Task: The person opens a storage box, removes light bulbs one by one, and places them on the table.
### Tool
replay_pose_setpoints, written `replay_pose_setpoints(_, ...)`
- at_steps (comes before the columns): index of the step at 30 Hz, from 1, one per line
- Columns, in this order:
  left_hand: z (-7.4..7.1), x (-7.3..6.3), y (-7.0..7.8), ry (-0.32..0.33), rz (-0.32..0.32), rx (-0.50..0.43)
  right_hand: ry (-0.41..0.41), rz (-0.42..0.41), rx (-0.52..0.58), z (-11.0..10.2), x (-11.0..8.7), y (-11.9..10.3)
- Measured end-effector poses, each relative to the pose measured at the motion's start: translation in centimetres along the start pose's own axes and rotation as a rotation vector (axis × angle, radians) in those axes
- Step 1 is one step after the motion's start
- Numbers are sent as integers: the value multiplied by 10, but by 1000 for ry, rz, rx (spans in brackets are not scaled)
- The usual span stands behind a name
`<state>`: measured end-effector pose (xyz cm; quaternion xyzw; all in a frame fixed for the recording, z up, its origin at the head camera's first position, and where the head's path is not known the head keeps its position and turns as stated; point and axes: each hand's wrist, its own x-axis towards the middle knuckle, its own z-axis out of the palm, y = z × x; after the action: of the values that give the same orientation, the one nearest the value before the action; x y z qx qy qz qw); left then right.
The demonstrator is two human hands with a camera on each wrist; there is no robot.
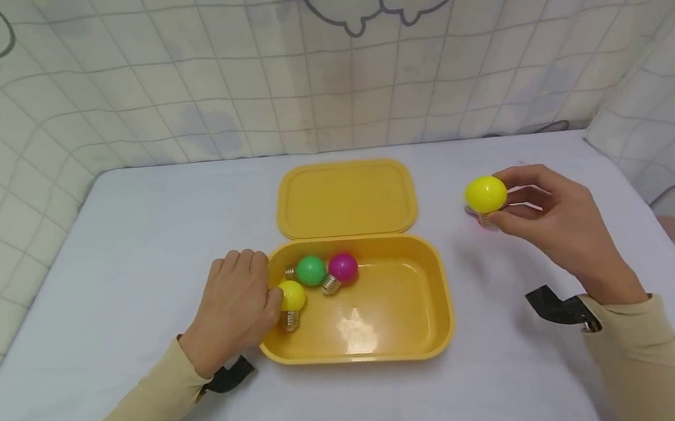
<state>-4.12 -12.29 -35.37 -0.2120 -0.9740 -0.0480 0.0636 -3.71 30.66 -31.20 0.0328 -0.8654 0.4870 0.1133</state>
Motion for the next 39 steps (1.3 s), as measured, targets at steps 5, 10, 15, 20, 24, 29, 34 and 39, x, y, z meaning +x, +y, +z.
replay_pose_setpoints(5, -1, -1, -1, 4, 0, 0, 43, 28, -7, -7, 3, 4)
replay_pose_setpoints(10, -1, -1, -2, 25, 5, -6, 74, 62, -16, -10, 6, 10)
replay_pose_setpoints(15, 1, -2, -3, 35, 12, -14, 97, 101, -34, -12, 8, 18)
replay_pose_setpoints(20, 3, -1, -3, 52, 18, -10, 107, 147, -32, -15, 11, 27)
replay_pose_setpoints(24, 4, -2, -4, 58, 21, -14, 101, 205, -60, -18, 12, 35)
replay_pose_setpoints(29, 5, -2, -3, 60, 20, -20, 90, 276, -91, -21, 12, 45)
replay_pose_setpoints(34, 4, -2, -3, 56, 21, -25, 81, 320, -120, -21, 13, 59)
replay_pose_setpoints(39, 4, -1, -2, 50, 21, -21, 72, 345, -137, -22, 14, 70)
